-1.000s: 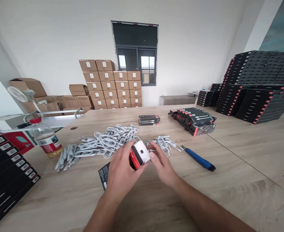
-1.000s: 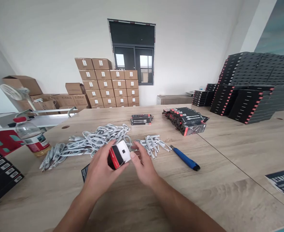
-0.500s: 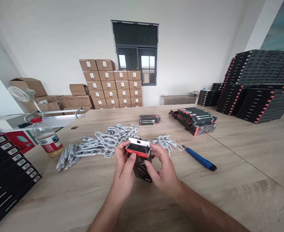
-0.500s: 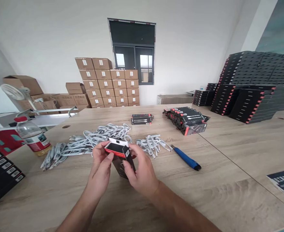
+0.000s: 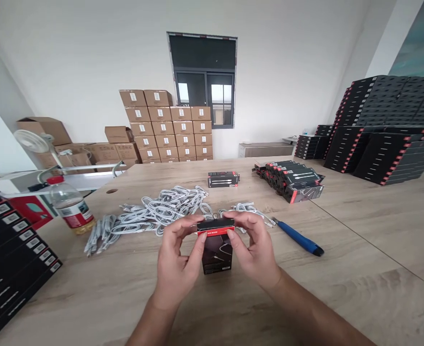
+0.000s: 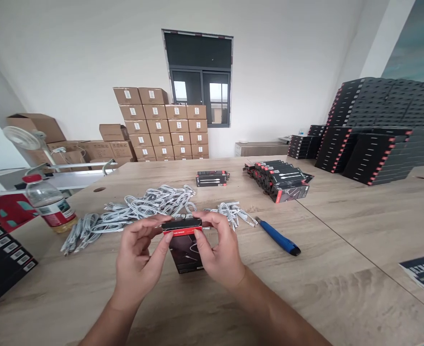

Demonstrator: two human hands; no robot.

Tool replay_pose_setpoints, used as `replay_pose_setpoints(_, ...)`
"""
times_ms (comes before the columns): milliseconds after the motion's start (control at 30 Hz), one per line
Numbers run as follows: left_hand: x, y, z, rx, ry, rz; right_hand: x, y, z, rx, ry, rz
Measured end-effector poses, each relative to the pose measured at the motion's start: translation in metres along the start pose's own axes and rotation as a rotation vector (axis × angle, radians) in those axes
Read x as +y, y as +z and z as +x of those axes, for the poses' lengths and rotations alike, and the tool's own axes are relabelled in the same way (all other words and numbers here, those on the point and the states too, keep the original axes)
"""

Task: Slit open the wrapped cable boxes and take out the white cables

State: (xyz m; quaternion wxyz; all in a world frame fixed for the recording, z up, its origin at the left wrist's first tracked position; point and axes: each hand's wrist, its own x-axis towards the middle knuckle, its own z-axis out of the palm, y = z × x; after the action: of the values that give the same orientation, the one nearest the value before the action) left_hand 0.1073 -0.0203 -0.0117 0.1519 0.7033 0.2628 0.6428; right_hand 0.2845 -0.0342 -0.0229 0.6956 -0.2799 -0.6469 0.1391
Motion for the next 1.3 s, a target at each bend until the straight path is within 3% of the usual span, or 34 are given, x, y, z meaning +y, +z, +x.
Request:
replay_pose_setpoints(67,0.004,-0.002,0.001,-0.018,-0.006,-0.002,-0.003,-0.002,0.002,-0.006,0.008,0.017)
replay_pose_setpoints(233,0.012,-0.014,0.007,-0.203,0.065,0.058,-0.014,-0.007,0.009,-0.055,-0.022,-0.042)
replay_pose_setpoints(633,0.017,-0.017,0.012,-0.201,0.182,0.175,-0.017,-0.017,0.02,-0.203,0.033,0.063)
replay_pose_setpoints(933,0.008,-0.015,0.009,-0.182,0.173,0.17,-0.006,-0.027,0.025,-0.301,-0.088,-0.035)
replay_pose_setpoints(1033,0.005,-0.012,0.006,-0.18,0.114,0.195,-0.001,-0.023,0.023,-0.255,-0.094,-0.104)
replay_pose_setpoints(1133,0.001,-0.003,0.003,-0.191,0.04,0.285,0.01,-0.017,0.021,-0.085,-0.028,-0.148)
replay_pose_setpoints(1233,-0.004,0.011,-0.005,-0.222,-0.039,0.518,0.023,-0.011,0.019,0.162,0.172,-0.04)
replay_pose_setpoints(1300,-0.003,0.02,-0.016,-0.238,-0.077,0.679,0.028,-0.007,0.014,0.261,0.345,0.068)
